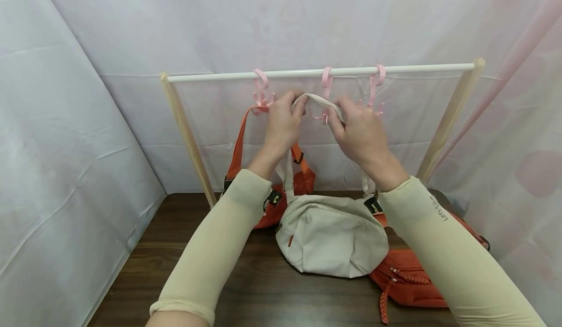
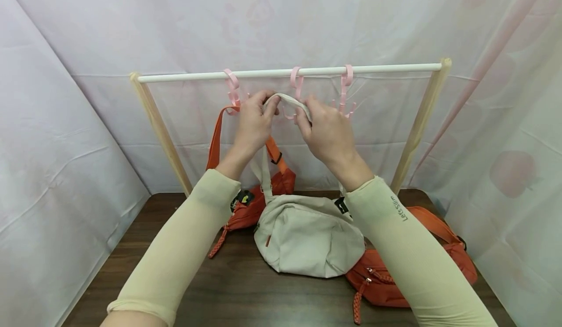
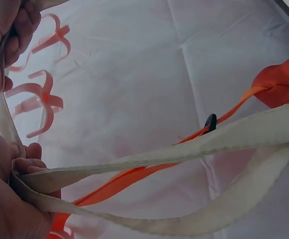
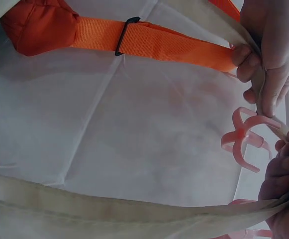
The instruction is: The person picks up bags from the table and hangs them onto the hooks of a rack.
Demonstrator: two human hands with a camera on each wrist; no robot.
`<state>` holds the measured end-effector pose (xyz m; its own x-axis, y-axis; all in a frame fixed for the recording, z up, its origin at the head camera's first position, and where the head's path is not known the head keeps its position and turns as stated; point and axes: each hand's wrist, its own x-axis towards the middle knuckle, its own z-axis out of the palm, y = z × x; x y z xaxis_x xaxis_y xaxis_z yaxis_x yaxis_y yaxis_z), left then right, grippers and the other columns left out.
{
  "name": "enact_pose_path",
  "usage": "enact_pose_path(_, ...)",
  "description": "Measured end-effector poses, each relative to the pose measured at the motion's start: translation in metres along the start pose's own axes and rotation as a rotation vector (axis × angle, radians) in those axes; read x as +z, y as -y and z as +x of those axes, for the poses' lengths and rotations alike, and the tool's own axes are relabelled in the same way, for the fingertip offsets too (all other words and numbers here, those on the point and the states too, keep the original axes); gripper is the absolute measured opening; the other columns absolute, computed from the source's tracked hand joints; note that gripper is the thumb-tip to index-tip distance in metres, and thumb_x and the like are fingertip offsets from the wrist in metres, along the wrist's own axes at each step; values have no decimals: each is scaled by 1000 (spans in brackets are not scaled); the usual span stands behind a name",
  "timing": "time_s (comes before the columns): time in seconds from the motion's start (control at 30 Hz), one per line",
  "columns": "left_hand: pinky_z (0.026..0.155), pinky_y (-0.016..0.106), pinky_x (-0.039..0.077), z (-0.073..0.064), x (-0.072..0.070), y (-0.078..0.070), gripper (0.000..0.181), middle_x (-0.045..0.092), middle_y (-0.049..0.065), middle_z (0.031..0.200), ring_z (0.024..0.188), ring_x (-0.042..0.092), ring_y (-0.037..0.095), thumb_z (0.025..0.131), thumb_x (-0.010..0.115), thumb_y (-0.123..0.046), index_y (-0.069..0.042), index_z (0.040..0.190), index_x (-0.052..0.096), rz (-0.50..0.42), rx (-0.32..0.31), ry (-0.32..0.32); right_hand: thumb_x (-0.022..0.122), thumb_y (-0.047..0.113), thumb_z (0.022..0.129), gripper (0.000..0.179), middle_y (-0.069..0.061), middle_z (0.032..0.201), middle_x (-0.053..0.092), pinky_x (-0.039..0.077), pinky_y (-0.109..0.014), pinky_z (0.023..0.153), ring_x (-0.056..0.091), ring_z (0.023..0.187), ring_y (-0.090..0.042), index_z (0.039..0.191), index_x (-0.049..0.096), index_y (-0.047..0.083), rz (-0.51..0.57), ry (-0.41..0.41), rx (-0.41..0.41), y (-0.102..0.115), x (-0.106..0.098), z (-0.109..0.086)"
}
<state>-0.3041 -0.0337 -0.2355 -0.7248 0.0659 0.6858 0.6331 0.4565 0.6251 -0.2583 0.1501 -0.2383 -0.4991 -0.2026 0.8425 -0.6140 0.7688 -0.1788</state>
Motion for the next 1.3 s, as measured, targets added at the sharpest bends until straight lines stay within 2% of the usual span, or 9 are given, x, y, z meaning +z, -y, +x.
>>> enact_pose_path(0.2,77,32,53,3,6,-2,23,74,7,98,88,68,17,111,60,-23,-6,120,73,26,-24,13,58,18,108,22,-9,67,51,37,-42,53,49,58,-31,95,65,1,-17,29,31,-1,-1,0)
enact_pose_path(0.47,66,28,44,3,12,2,22,68,5,86,71,57,19,111,60,-21,-4,115,72,65,-31,25,57,19,108,23,-9,66,55,37,-42,50,49,52,-30,95,65,2,-29,50,37,-6,2,-2)
enact_pose_path(0.73,59,28,42,0,18,3,21,65,3,81,64,53,18,112,58,-22,-5,113,71,83,-77,31,57,22,109,24,-9,65,54,38,-42,50,50,53,-30,102,66,1,-56,96,72,-13,4,-4)
enact_pose_path(0.93,60,30,43,-4,20,5,22,63,3,79,64,53,18,112,58,-22,-4,108,70,82,-83,33,56,22,109,25,-9,64,53,40,-46,52,52,56,-33,101,67,1,-74,119,107,-19,7,-5)
enact_pose_path(1.17,61,30,44,-9,21,9,22,62,2,79,65,55,18,112,57,-24,-7,112,71,101,-147,40,52,24,110,27,-10,69,56,43,-48,56,54,59,-33,105,68,2,-87,169,150,-24,14,-6)
enact_pose_path(1.3,60,30,45,-12,20,11,22,63,2,79,64,55,18,112,57,-25,-8,114,71,105,-166,36,51,24,111,26,-12,71,56,45,-50,59,56,63,-36,100,63,3,-67,202,191,-27,20,-5)
